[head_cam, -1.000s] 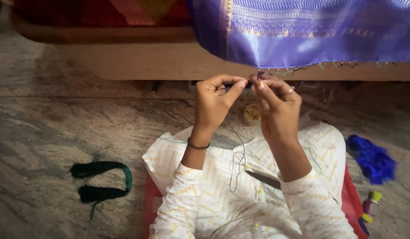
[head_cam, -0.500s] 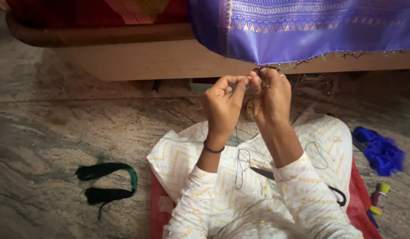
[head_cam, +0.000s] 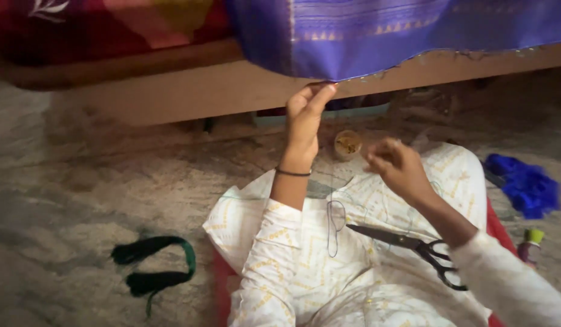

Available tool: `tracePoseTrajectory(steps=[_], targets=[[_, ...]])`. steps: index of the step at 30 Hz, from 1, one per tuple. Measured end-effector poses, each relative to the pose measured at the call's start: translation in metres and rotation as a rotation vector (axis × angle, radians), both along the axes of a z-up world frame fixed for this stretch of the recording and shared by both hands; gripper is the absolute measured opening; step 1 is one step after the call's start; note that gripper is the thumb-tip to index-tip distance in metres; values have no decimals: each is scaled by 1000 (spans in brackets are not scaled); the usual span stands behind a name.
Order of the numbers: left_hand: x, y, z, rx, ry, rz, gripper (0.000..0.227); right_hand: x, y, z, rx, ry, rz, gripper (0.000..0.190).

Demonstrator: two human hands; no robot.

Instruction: Tying decorative knots and adding beads to the fringe of a purple sari.

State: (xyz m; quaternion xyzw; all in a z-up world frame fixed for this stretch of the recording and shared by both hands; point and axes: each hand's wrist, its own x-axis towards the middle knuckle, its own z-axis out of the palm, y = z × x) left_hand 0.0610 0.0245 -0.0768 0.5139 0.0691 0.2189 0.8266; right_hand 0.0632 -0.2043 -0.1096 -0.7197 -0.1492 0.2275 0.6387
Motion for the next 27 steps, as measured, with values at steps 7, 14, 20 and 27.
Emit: tracePoseTrajectory(steps=[7,14,20,27], targets=[[16,-9,-5,94,125,217,21,-48,-121,-52,-945,-701,509,20],[48,-22,-12,337,399,589,31,-83,-161,-53,-1104,-771,892,43],[53,-16,-40,-10,265,503,22,-92,-196,-58,-986,-578,722,48],[0,3,8,-35,-107,0,20,-39,-218,-18,-1404,-156,952,52]])
